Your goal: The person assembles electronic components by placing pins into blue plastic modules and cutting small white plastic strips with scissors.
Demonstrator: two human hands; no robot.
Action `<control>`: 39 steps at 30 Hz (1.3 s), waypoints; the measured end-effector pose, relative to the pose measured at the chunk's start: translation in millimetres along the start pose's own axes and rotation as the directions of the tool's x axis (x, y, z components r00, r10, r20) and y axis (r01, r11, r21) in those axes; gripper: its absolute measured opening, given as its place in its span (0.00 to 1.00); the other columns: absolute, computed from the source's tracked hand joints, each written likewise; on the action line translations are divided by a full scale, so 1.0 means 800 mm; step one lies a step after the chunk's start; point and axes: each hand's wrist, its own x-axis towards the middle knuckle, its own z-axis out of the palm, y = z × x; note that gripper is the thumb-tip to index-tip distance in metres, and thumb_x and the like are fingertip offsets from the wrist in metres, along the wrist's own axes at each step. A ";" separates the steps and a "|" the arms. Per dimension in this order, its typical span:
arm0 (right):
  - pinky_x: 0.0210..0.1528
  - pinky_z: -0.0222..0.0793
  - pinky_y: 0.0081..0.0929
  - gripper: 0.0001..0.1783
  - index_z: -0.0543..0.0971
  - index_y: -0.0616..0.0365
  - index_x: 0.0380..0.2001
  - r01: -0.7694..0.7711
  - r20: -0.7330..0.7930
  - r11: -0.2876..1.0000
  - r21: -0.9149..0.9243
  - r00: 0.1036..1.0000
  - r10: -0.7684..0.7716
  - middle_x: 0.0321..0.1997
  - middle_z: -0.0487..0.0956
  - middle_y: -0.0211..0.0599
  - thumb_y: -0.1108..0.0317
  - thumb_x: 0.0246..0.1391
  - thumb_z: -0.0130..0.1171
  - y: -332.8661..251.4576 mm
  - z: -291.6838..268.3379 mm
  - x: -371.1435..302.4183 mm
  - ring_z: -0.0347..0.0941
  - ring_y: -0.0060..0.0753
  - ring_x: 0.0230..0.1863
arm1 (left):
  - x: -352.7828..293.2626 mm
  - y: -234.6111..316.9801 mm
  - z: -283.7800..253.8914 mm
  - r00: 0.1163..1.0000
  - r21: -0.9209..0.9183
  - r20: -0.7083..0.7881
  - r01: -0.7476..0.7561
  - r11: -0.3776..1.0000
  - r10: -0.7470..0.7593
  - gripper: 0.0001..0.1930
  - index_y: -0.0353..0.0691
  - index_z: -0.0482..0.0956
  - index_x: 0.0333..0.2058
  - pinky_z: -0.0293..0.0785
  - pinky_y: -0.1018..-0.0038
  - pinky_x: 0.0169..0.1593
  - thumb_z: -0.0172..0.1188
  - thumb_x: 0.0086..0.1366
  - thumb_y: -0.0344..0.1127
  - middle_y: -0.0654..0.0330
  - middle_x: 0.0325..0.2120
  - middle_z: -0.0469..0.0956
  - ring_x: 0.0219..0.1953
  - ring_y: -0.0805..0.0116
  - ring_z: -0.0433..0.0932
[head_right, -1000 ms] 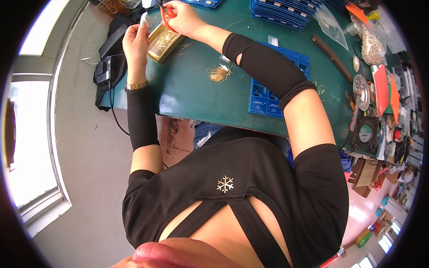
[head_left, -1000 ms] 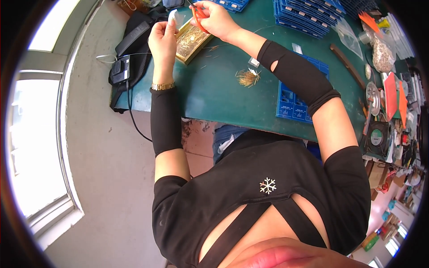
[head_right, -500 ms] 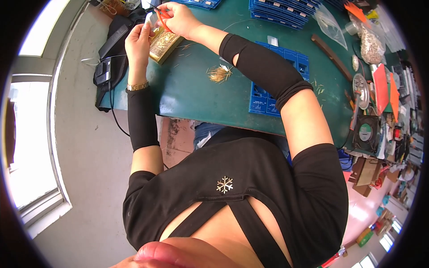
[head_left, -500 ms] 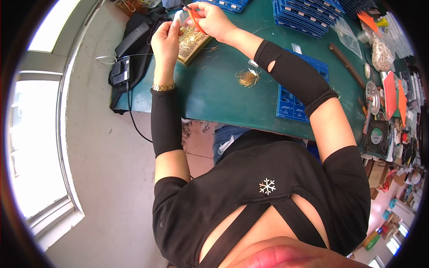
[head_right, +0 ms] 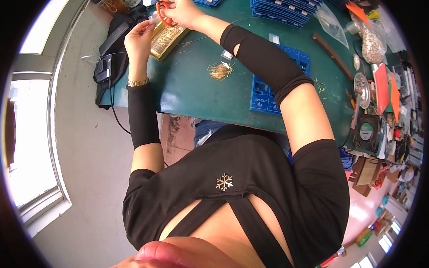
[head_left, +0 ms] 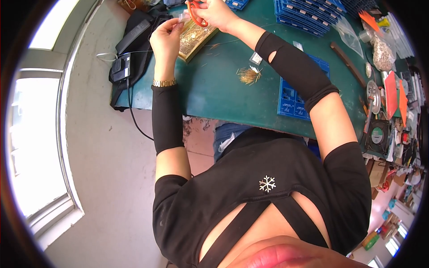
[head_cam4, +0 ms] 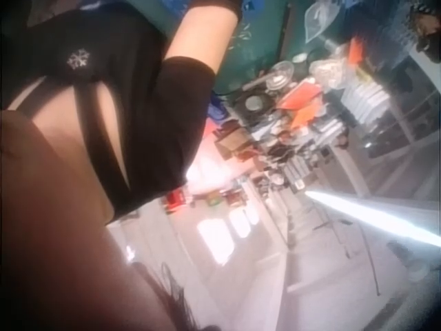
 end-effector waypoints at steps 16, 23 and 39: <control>0.39 0.73 0.22 0.15 0.76 0.64 0.46 0.112 0.217 0.954 -0.277 0.975 -0.051 0.35 0.82 0.35 0.75 0.54 0.60 -0.026 -0.020 -0.003 0.78 0.24 0.36 | -0.008 0.021 -0.006 0.996 0.192 0.087 -0.044 0.980 0.028 0.23 0.38 0.75 0.49 0.74 0.77 0.36 0.65 0.52 0.28 0.63 0.28 0.81 0.28 0.75 0.78; 0.40 0.74 0.28 0.16 0.81 0.56 0.40 0.401 0.357 0.677 -0.617 0.909 -0.213 0.35 0.82 0.46 0.67 0.46 0.65 -0.041 -0.008 -0.016 0.80 0.37 0.36 | -0.007 0.026 -0.001 0.992 0.160 0.114 -0.074 0.984 0.056 0.26 0.42 0.73 0.53 0.73 0.77 0.32 0.66 0.52 0.27 0.63 0.27 0.81 0.23 0.75 0.75; 0.35 0.74 0.27 0.13 0.81 0.58 0.38 0.465 0.255 0.663 -0.586 0.883 -0.394 0.32 0.82 0.44 0.69 0.45 0.64 -0.053 -0.008 -0.017 0.80 0.34 0.31 | -0.008 0.020 0.001 0.998 -0.077 0.060 0.021 0.997 -0.017 0.10 0.34 0.80 0.32 0.71 0.79 0.29 0.63 0.60 0.37 0.63 0.24 0.79 0.22 0.79 0.72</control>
